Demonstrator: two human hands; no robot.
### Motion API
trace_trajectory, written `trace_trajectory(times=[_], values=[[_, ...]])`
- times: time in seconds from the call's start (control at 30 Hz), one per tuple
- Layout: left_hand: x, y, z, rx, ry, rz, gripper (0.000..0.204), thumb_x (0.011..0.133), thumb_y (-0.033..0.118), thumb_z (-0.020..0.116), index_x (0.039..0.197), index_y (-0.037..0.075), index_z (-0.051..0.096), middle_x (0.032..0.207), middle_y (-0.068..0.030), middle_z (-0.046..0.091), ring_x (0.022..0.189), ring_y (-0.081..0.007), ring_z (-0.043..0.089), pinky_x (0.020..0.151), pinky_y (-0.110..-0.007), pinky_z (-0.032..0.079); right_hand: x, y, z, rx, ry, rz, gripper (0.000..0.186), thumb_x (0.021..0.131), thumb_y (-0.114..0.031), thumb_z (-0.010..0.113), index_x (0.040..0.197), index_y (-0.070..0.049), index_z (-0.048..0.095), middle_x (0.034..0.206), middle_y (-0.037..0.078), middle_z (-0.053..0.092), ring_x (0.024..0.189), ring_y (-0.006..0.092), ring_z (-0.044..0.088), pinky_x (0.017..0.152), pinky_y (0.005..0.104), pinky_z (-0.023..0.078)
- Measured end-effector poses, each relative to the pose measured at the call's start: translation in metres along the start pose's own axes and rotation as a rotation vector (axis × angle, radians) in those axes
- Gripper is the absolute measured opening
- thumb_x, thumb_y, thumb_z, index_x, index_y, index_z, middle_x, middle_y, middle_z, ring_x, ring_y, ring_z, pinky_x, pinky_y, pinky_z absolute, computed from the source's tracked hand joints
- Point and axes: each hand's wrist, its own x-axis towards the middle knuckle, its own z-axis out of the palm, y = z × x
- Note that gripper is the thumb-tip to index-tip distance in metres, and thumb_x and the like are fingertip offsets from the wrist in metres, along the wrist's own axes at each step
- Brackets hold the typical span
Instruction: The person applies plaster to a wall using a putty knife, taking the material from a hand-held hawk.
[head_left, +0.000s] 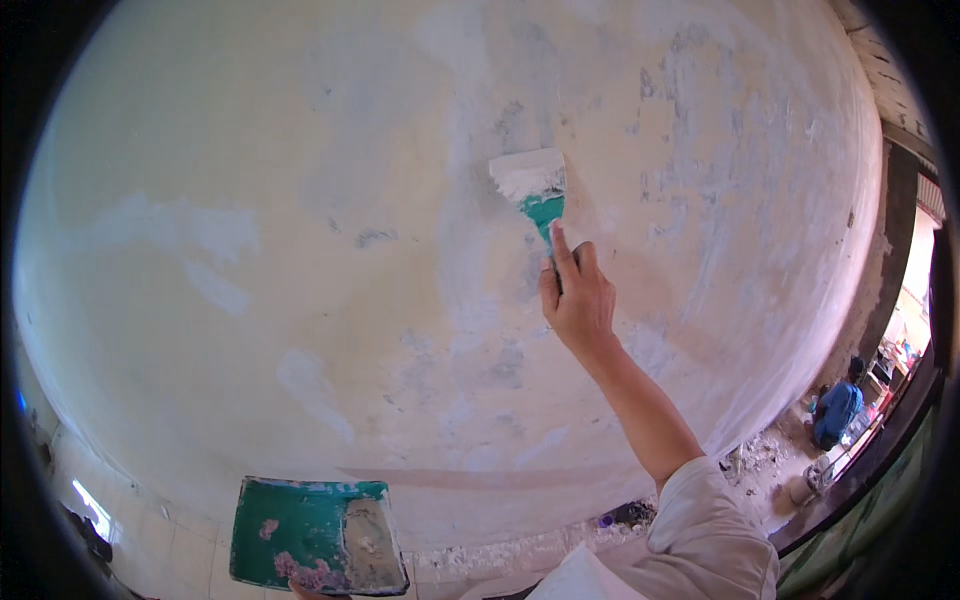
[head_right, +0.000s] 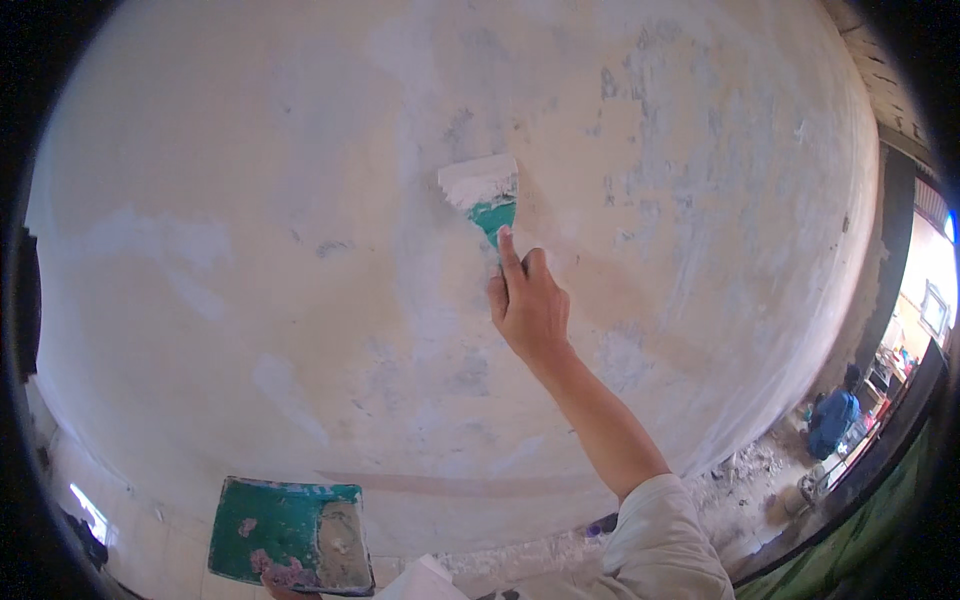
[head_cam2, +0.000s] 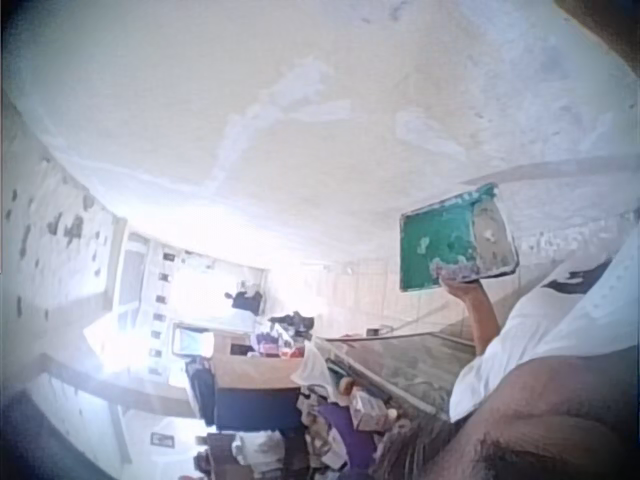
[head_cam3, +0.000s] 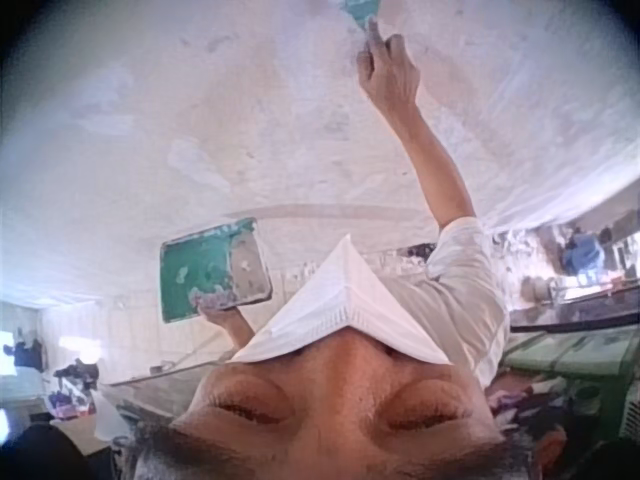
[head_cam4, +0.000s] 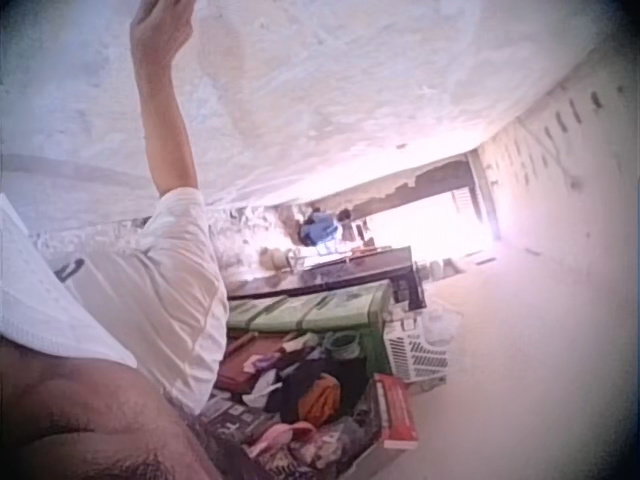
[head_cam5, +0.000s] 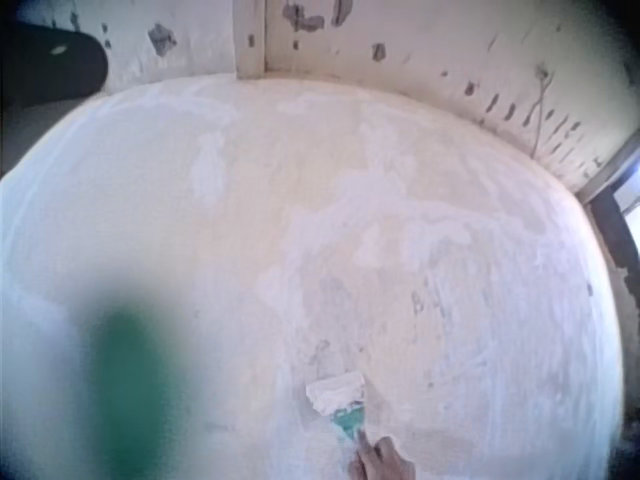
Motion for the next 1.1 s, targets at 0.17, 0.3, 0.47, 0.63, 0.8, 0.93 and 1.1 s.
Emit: trace_trajectory(times=[0.17, 0.3, 0.47, 0.63, 0.8, 0.93, 1.1], values=[[0.011, 0.001, -0.022, -0.007, 0.02, -0.028, 0.035, 0.095, 0.036, 0.049, 0.125, 0.023, 0.06, 0.126, -0.0075, 0.059, 0.112, -0.034, 0.055, 0.097, -0.058, 0.046, 0.074, 0.009, -0.012, -0.036, 0.21, 0.014, 0.051, 0.093, -0.021, 0.062, 0.142, -0.01, 0.054, 0.085, 0.011, 0.049, 0.064, 0.0254, 0.059, 0.047, 0.0361, 0.047], [-0.006, 0.003, 0.01, 0.017, 0.071, -0.054, 0.036, 0.094, 0.036, 0.049, 0.126, 0.023, 0.06, 0.13, -0.0077, 0.058, 0.114, -0.0351, 0.054, 0.096, -0.059, 0.045, 0.1, 0.024, -0.006, -0.115, 0.219, 0.011, 0.049, 0.094, -0.023, 0.06, 0.141, -0.01, 0.054, 0.086, 0.012, 0.05, 0.065, 0.0275, 0.059, 0.049, 0.0386, 0.048], [-0.002, 0.003, -0.013, 0.103, 0.052, 0.029, 0.043, 0.096, 0.037, 0.045, 0.135, 0.023, 0.054, 0.141, -0.0068, 0.053, 0.128, -0.0344, 0.046, 0.105, -0.06, 0.038, 0.013, -0.002, 0.018, -0.018, -0.013, 0.012, 0.053, 0.093, -0.022, 0.062, 0.144, -0.009, 0.052, 0.086, 0.011, 0.05, 0.068, 0.0271, 0.059, 0.051, 0.0384, 0.049], [0.003, -0.016, -0.03, 0.091, -0.039, 0.225, 0.068, 0.09, 0.042, 0.053, 0.15, 0.012, 0.041, 0.15, -0.0064, 0.045, 0.133, -0.0254, 0.044, 0.103, -0.042, 0.043, -0.097, -0.033, -0.016, 0.257, -0.143, 0.006, 0.051, 0.092, -0.015, 0.064, 0.141, -0.004, 0.054, 0.086, 0.01, 0.05, 0.069, 0.024, 0.057, 0.052, 0.0338, 0.048], [-0.035, -0.012, 0.006, -0.104, -0.05, 0.142, 0.06, 0.088, 0.036, 0.057, 0.14, 0.007, 0.051, 0.127, -0.0081, 0.058, 0.11, -0.0268, 0.057, 0.09, -0.042, 0.05, -0.159, -0.086, -0.046, 0.868, -0.623, 0.211, 0.038, 0.1, -0.014, 0.057, 0.135, 0.001, 0.057, 0.096, 0.014, 0.062, 0.074, 0.0179, 0.059, 0.062, 0.0296, 0.048], [-0.042, -0.014, -0.005, -0.137, 0.031, 0.131, 0.048, 0.089, 0.031, 0.055, 0.129, 0.005, 0.055, 0.121, -0.0124, 0.063, 0.11, -0.0311, 0.061, 0.094, -0.044, 0.05, -0.173, -0.124, -0.061, 1.119, -1.288, 0.57, 0.033, 0.102, -0.019, 0.057, 0.127, 0.003, 0.06, 0.087, 0.009, 0.066, 0.077, 0.0124, 0.061, 0.069, 0.0285, 0.049], [-0.033, -0.018, -0.018, -0.173, -0.003, 0.154, 0.042, 0.092, 0.028, 0.052, 0.126, 0.004, 0.056, 0.122, -0.0127, 0.063, 0.114, -0.0293, 0.062, 0.097, -0.043, 0.049, -0.209, -0.186, 0.013, 1.149, -1.802, 0.372, 0.031, 0.099, -0.018, 0.058, 0.121, 0.003, 0.062, 0.083, 0.01, 0.067, 0.072, 0.0156, 0.065, 0.067, 0.0304, 0.051]])
